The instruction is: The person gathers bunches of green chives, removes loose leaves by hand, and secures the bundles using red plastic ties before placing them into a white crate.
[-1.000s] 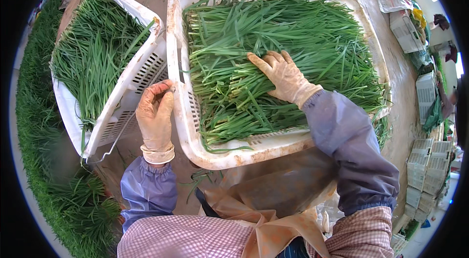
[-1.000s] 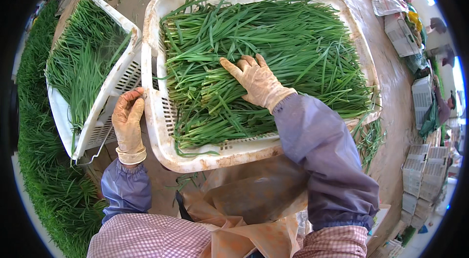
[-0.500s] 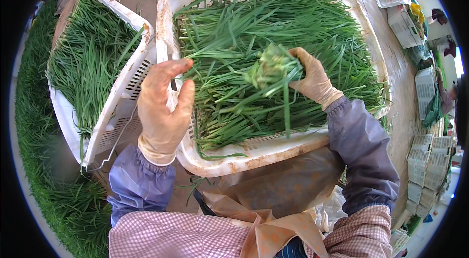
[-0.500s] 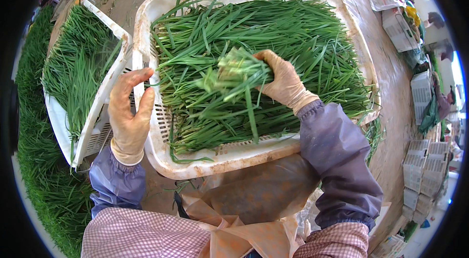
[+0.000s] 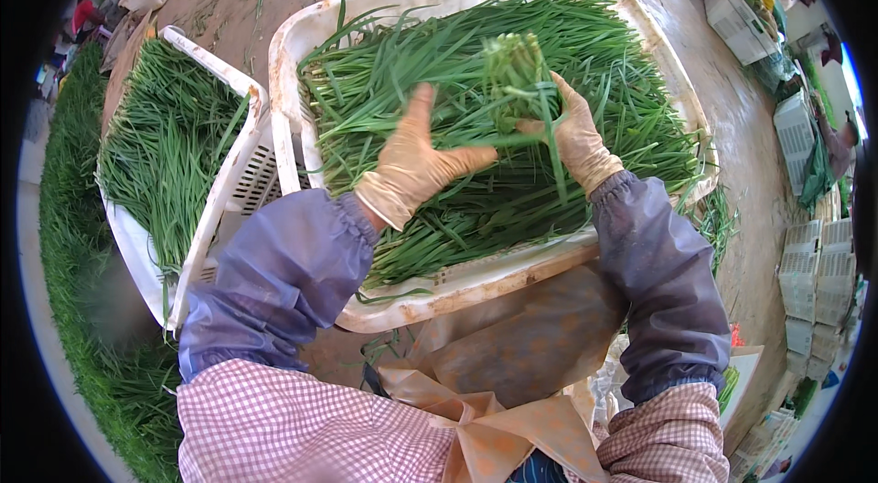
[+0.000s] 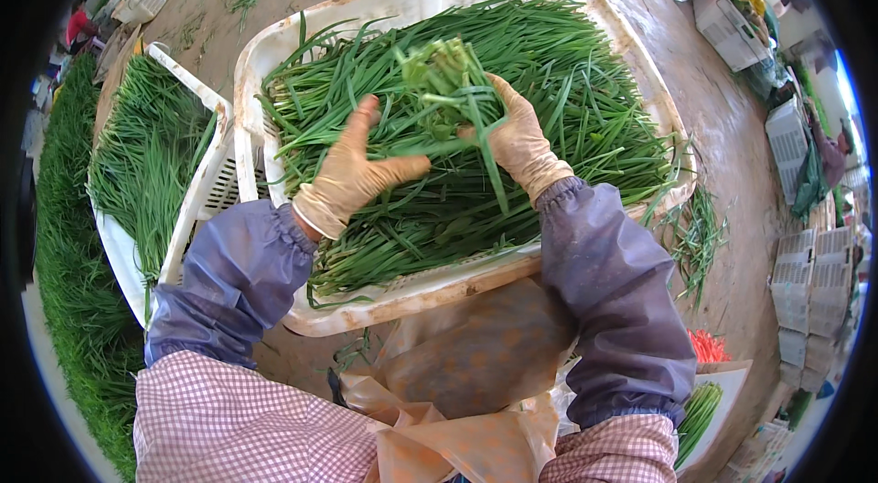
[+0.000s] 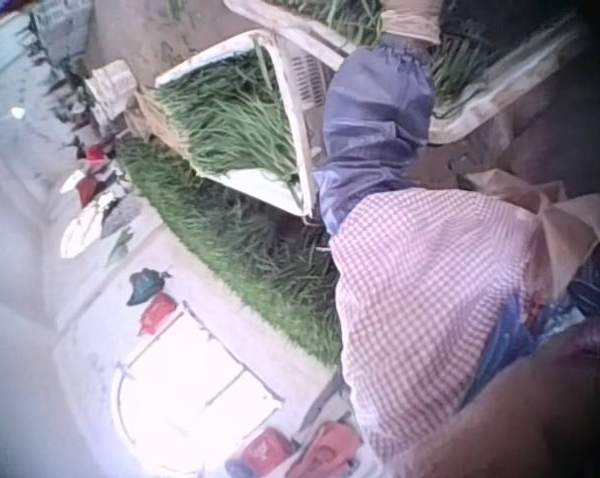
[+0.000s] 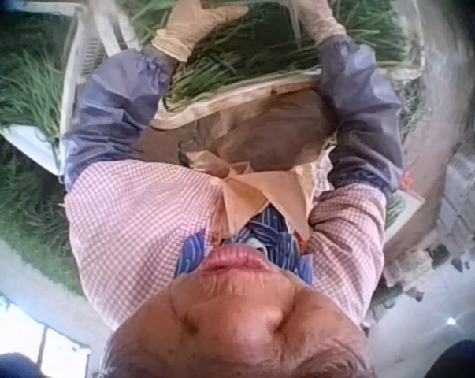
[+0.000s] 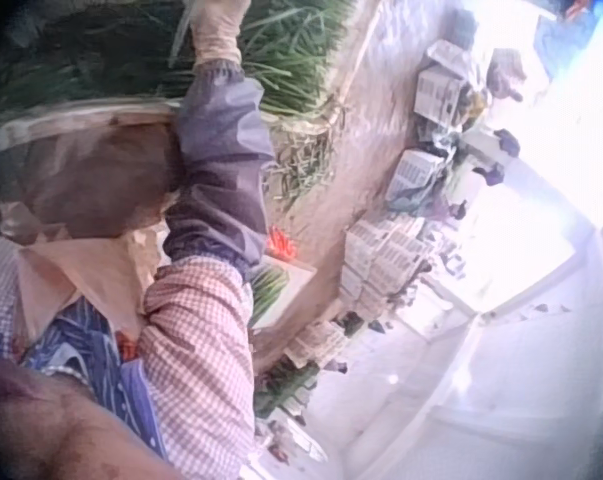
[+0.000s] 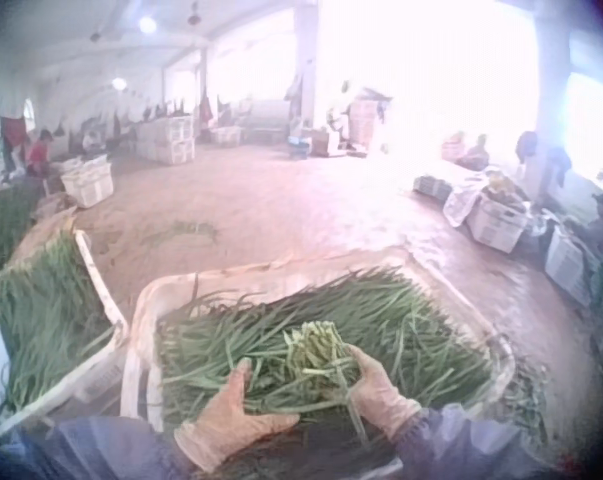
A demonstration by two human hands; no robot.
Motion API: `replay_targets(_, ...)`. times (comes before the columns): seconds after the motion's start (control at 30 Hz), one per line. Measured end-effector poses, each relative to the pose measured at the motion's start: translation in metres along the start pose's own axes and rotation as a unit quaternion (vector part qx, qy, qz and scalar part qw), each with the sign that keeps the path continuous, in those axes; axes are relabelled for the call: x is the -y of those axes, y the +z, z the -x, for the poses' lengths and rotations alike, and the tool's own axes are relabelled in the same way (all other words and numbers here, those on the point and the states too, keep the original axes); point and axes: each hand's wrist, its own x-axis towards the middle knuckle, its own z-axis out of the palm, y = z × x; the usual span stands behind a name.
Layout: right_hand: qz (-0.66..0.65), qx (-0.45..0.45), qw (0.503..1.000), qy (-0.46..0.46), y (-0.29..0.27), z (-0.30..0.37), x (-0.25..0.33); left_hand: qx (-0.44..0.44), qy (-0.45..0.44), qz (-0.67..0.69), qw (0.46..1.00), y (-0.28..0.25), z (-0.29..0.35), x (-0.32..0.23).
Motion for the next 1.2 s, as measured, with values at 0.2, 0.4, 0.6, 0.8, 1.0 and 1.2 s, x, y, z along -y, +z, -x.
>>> replay_targets(0.2,-0.048,-0.014,0.998,0.023,-0.011,-0.004,-0.010,-0.179,-0.100,0.287,0.936,-0.011,0.040,0.003)
replay_targets(0.4,0.005,-0.016,1.000,-0.010,-0.011,-0.003,-0.015,-0.082,-0.294,0.267,0.914,0.000,0.068,-0.005)
replay_targets(0.6,0.032,0.011,0.999,0.010,0.010,0.006,0.000,0.013,-0.147,0.279,0.949,0.024,0.017,0.011)
replay_targets(0.8,0.129,-0.014,0.992,-0.005,0.020,0.005,-0.018,-0.036,-0.098,0.424,0.899,0.062,0.010,-0.002)
replay_targets(1.0,0.311,0.098,0.945,-0.034,0.029,0.016,-0.014,-0.019,-0.079,0.439,0.895,0.070,-0.006,-0.001)
replay_targets(1.2,0.503,0.189,0.842,-0.037,-0.001,0.028,0.038,-0.094,0.039,0.483,0.870,0.073,-0.006,-0.011)
